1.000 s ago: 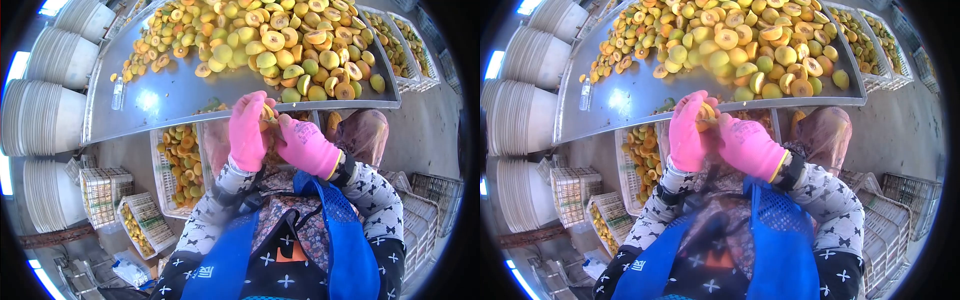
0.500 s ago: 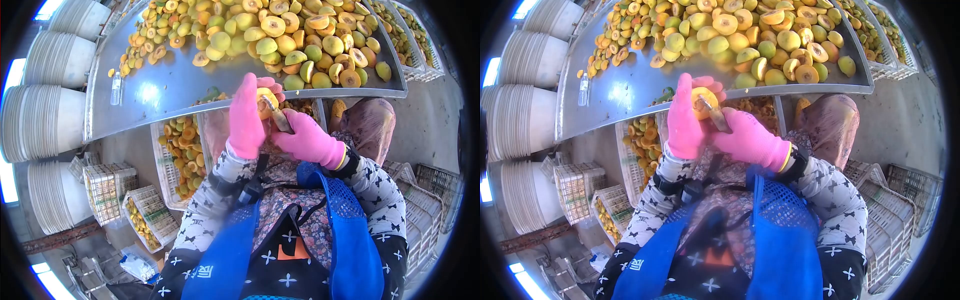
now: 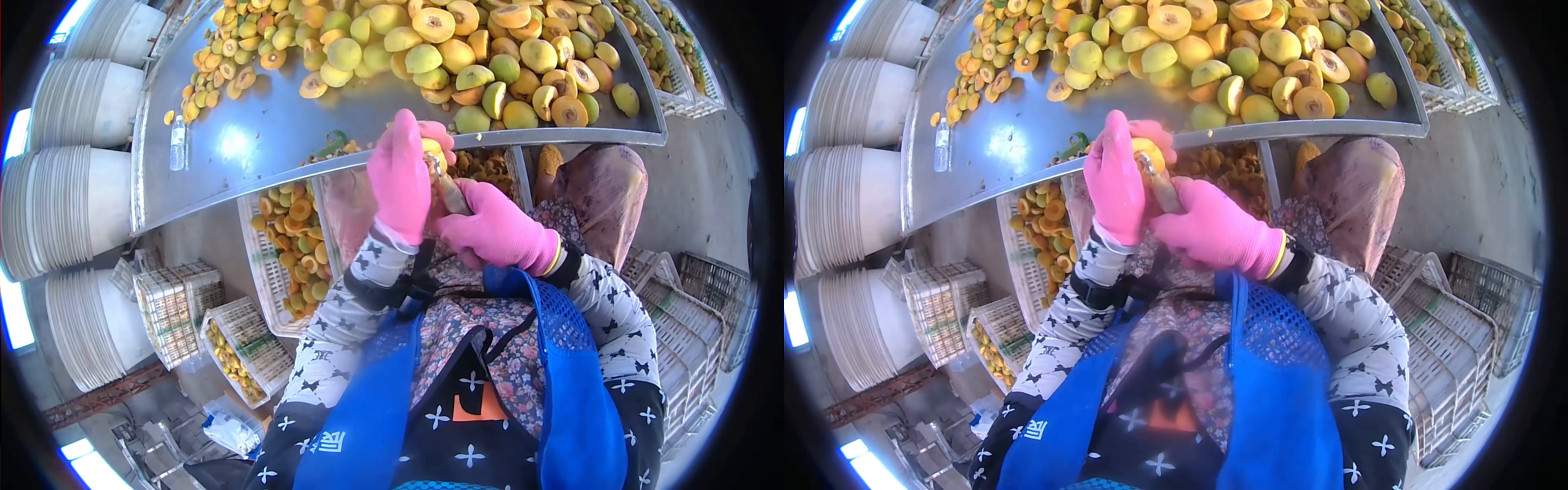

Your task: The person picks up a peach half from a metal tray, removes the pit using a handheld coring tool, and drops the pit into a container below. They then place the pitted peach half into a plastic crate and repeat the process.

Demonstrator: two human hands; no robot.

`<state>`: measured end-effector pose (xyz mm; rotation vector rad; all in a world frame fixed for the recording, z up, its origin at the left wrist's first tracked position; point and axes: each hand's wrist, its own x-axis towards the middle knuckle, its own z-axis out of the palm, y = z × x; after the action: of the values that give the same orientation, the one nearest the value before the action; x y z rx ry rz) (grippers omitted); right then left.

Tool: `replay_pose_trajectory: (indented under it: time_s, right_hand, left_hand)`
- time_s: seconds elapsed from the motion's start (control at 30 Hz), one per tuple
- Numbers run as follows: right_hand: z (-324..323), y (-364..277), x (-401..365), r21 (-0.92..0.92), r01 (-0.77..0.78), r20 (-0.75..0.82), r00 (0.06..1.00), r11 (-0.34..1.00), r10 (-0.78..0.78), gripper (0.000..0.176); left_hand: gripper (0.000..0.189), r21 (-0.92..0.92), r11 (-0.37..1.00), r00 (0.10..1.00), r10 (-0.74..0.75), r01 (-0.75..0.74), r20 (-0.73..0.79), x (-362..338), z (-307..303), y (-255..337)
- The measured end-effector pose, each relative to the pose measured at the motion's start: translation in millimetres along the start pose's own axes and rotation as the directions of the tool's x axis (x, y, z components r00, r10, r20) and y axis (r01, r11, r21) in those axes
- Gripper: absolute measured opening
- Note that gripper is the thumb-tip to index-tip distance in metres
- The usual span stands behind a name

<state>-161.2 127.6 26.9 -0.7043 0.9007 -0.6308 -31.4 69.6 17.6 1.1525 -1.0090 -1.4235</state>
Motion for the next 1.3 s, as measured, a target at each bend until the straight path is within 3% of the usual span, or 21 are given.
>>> replay_pose_trajectory:
  time_s: [0.03, 0.07, 0.13, 0.27, 0.37, 0.43, 0.47, 0.53, 0.57, 0.63, 0.67, 0.73, 0.77, 0.83, 0.87, 0.97, 1.03, 1.13, 1.2, 1.27, 1.3]
  right_hand:
    - [-2.7, -1.9, -2.2, 0.031, -0.029, 0.018, 0.999, 0.999, 0.029, 0.014]
    - [-4.7, 4.4, 0.1, -0.156, 0.061, -0.065, 0.995, 0.986, -0.072, 0.014]
    - [-4.8, 18.4, 9.5, -0.524, 0.184, -0.149, 0.941, 0.832, -0.303, 0.014]
    - [-8.9, 4.4, 2.6, -0.239, -0.011, -0.09, 0.996, 0.971, -0.011, 0.014]
    - [-12.8, 1.4, 1.0, -0.167, -0.056, -0.01, 0.998, 0.984, 0.055, 0.013]
    - [-7.8, 5.5, 2.1, -0.109, -0.038, -0.054, 0.998, 0.993, 0.033, 0.013]
    - [-11.7, 5.4, 1.8, -0.114, -0.046, -0.001, 0.999, 0.992, 0.047, 0.013]
    - [-21.6, 3.5, 2.3, -0.126, -0.059, 0.106, 0.992, 0.99, 0.073, 0.014]
    - [-19.9, 5.1, 2.4, -0.142, -0.064, 0.058, 0.996, 0.988, 0.073, 0.014]
    - [-16.3, 10.5, 2.9, -0.173, -0.079, -0.04, 0.997, 0.982, 0.073, 0.015]
    - [-16.8, 20.4, 7.0, -0.349, 0.035, -0.099, 0.992, 0.937, -0.074, 0.016]
    - [-16.3, 34.6, 18.1, -0.673, 0.209, -0.127, 0.912, 0.709, -0.389, 0.017]
    - [-17.2, 31.5, 17.1, -0.621, 0.152, -0.143, 0.943, 0.769, -0.301, 0.018]
    - [-16.2, 19.9, 12.0, -0.504, 0.015, -0.158, 0.981, 0.864, -0.109, 0.019]
    - [-13.4, 18.0, 12.6, -0.476, 0.001, -0.164, 0.982, 0.879, -0.09, 0.019]
    - [-9.8, 17.5, 16.1, -0.433, -0.001, -0.157, 0.985, 0.901, -0.075, 0.02]
    - [-13.0, 23.0, 20.7, -0.456, 0.047, -0.125, 0.985, 0.889, -0.116, 0.022]
    - [-22.4, 13.9, 16.1, -0.21, -0.077, 0.051, 0.995, 0.975, 0.09, 0.019]
    - [-20.5, 12.5, 13.6, -0.17, -0.07, 0.083, 0.993, 0.983, 0.085, 0.017]
    - [-20.7, 11.0, 13.7, -0.153, -0.072, 0.078, 0.993, 0.986, 0.085, 0.017]
    - [-19.5, 13.9, 13.6, -0.146, -0.078, 0.055, 0.995, 0.986, 0.087, 0.019]
  left_hand:
    - [0.048, 0.024, 0.997, 0.995, -0.077, 0.076, 0.059, 3.0, -5.4, 3.0]
    - [0.048, 0.049, 0.988, 0.982, -0.154, 0.149, 0.114, 5.1, -8.1, 3.7]
    - [0.047, -0.004, 0.98, 0.976, -0.196, 0.197, 0.093, 7.2, -7.2, -3.9]
    - [0.048, 0.016, 0.979, 0.972, -0.205, 0.205, 0.112, 5.8, -9.5, -7.3]
    - [0.046, 0.306, 0.945, 0.993, 0.118, -0.116, 0.012, 3.2, -5.1, -20.1]
    - [0.047, 0.18, 0.981, 0.997, 0.077, -0.076, 0.001, 2.9, -3.1, -17.9]
    - [0.048, 0.116, 0.991, 0.998, 0.059, -0.059, 0.001, 3.7, -1.9, -16.8]
    - [0.043, 0.057, 0.99, 0.984, -0.135, 0.129, 0.117, 7.8, -11.4, -11.9]
    - [0.041, 0.035, 0.974, 0.958, -0.228, 0.225, 0.175, 8.4, -15.3, -10.7]
    - [0.042, 0.098, 0.984, 0.966, -0.168, 0.15, 0.198, 8.3, -14.5, -12.9]
    - [0.043, 0.129, 0.985, 0.968, -0.139, 0.114, 0.208, 6.5, -14.4, -14.1]
    - [0.044, -0.083, 0.953, 0.955, -0.286, 0.293, 0.079, 4.4, -9.8, -25.6]
    - [0.045, -0.196, 0.911, 0.93, -0.366, 0.364, 0.03, 4.3, -7.6, -29.8]
    - [0.047, -0.117, 0.965, 0.972, -0.23, 0.233, 0.042, 1.6, -7.7, -32.6]
    - [0.048, -0.08, 0.983, 0.986, -0.162, 0.165, 0.05, -0.7, -7.8, -33.4]
    - [0.048, -0.068, 0.985, 0.974, -0.166, 0.157, -0.154, -0.2, 5.1, -23.7]
    - [0.047, -0.044, 0.993, 0.985, -0.111, 0.106, -0.132, -2.7, 0.9, -31.0]
    - [0.048, 0.087, 0.991, 0.994, 0.105, -0.104, -0.015, -5.5, -11.6, -35.3]
    - [0.048, -0.001, 0.996, 0.996, 0.089, -0.089, -0.008, -8.5, -11.8, -36.3]
    - [0.049, -0.28, 0.955, 0.99, -0.12, 0.094, -0.078, -8.2, -5.6, -31.5]
    - [0.05, -0.369, 0.901, 0.965, -0.26, 0.228, -0.038, -8.0, -10.2, -22.6]
